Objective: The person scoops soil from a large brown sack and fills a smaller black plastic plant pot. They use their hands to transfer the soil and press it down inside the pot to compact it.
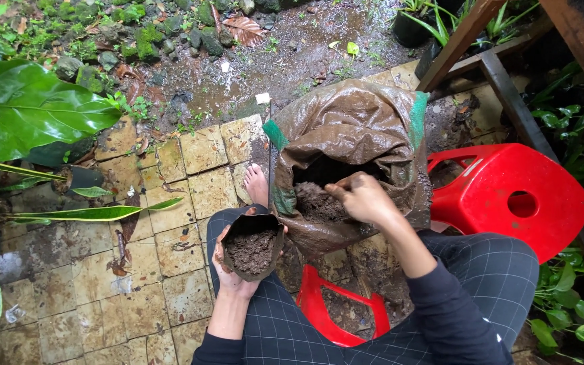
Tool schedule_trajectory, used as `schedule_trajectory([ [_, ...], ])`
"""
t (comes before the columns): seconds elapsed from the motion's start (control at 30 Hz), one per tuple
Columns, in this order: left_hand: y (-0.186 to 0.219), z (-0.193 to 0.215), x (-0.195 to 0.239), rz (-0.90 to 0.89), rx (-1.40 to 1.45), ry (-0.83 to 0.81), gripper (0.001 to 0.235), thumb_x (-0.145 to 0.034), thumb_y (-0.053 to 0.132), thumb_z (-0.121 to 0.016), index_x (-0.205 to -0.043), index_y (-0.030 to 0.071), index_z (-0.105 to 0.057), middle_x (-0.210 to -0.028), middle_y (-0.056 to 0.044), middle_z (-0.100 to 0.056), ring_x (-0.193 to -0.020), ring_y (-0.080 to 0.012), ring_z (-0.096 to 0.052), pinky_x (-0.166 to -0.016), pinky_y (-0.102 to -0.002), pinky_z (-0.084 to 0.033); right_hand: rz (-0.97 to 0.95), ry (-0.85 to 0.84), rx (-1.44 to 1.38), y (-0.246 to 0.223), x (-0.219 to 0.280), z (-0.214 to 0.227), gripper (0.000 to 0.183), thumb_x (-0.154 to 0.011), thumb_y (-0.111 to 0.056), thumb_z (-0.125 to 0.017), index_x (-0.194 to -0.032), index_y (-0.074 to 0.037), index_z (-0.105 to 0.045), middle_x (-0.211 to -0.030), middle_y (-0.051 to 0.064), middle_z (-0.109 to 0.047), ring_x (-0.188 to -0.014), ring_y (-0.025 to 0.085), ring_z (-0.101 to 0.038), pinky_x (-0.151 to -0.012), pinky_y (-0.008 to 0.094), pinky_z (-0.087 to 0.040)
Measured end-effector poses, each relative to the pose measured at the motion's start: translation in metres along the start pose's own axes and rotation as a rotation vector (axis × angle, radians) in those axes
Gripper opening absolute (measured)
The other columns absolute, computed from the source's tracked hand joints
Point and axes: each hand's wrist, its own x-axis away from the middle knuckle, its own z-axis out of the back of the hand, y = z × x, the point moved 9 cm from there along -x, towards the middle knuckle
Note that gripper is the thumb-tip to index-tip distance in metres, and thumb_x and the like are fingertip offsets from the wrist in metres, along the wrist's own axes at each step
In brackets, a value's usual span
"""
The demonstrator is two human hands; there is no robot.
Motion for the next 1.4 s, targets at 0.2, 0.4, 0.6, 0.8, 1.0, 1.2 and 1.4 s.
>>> schedule_trajectory([
  [0.2, 0.002, 0.006, -0.003, 0.029, -0.016, -0.137, 0.068, -0.096, 0.062, -0.041, -0.152, 0.023, -0.043, -0.154, -0.023, -0.044, -0.132, -0.0561, -0.046, -0.094, -0.067, -0.048, -0.071, 0.100, -0.109, -0.022, 0.034, 0.065, 0.035, -0.100, -0.029, -0.062, -0.103, 0.002, -0.079, -0.098, 0.025, -0.077, -0.101, 0.041, -0.072, -0.095, 0.052, -0.050],
  [0.4, 0.015, -0.051, 0.018, -0.071, 0.140, -0.241, 0.056, -0.100, 0.056, -0.051, -0.138, 0.014, -0.056, -0.147, -0.029, -0.047, -0.126, -0.0515, -0.052, -0.089, -0.054, -0.058, 0.558, 0.242, 0.568, 0.010, 0.034, 0.083, 0.044, -0.104, -0.007, -0.037, -0.142, -0.014, -0.057, -0.119, 0.033, -0.064, -0.047, 0.027, -0.065, -0.049, 0.039, -0.064],
  [0.6, 0.015, -0.109, 0.009, -0.194, -0.072, -0.178, 0.062, -0.088, 0.056, -0.064, -0.128, 0.009, -0.062, -0.114, -0.020, -0.067, -0.108, -0.0409, -0.060, -0.093, -0.062, -0.052, 0.979, 0.612, 0.830, -0.041, 0.131, 0.084, 0.078, -0.081, -0.049, -0.079, -0.139, 0.000, -0.058, -0.117, 0.024, -0.067, -0.098, 0.039, -0.068, -0.078, 0.050, -0.059],
  [0.8, -0.013, -0.130, 0.000, -0.214, -0.046, 0.018, 0.041, -0.094, 0.050, -0.053, -0.117, 0.020, -0.067, -0.123, -0.017, -0.064, -0.119, -0.0409, -0.058, -0.098, -0.063, -0.050, 0.585, 0.469, -0.079, -0.097, 0.150, 0.099, 0.013, -0.089, -0.006, -0.069, -0.098, -0.003, -0.077, -0.085, 0.008, -0.080, -0.060, 0.015, -0.075, -0.049, 0.026, -0.062],
  [1.0, -0.010, -0.141, 0.001, -0.411, 0.004, 0.163, 0.054, -0.098, 0.027, -0.045, -0.149, 0.010, -0.044, -0.165, 0.001, -0.035, -0.151, -0.0128, -0.030, -0.125, -0.038, -0.020, 0.918, 0.672, 0.459, -0.097, 0.171, 0.075, 0.033, -0.088, -0.013, -0.079, -0.118, -0.010, -0.067, -0.104, 0.007, -0.076, -0.085, 0.027, -0.074, -0.069, 0.043, -0.062],
  [1.2, -0.010, -0.149, 0.004, -0.413, -0.003, 0.232, 0.055, -0.097, 0.025, -0.044, -0.149, 0.008, -0.044, -0.164, -0.001, -0.039, -0.149, -0.0149, -0.035, -0.123, -0.037, -0.027, 0.935, 0.642, 0.597, -0.089, 0.174, 0.071, 0.046, -0.083, -0.011, -0.064, -0.129, -0.011, -0.066, -0.111, 0.013, -0.071, -0.097, 0.034, -0.071, -0.077, 0.047, -0.060],
  [1.4, -0.006, -0.135, 0.003, -0.547, -0.071, 0.175, 0.045, -0.098, 0.020, -0.048, -0.140, 0.006, -0.054, -0.160, -0.004, -0.044, -0.149, -0.0162, -0.038, -0.125, -0.039, -0.028, 1.038, 0.761, 0.616, -0.086, 0.190, 0.074, 0.030, -0.097, -0.014, -0.057, -0.122, -0.013, -0.073, -0.130, 0.000, -0.068, -0.098, 0.025, -0.069, -0.083, 0.043, -0.061],
])
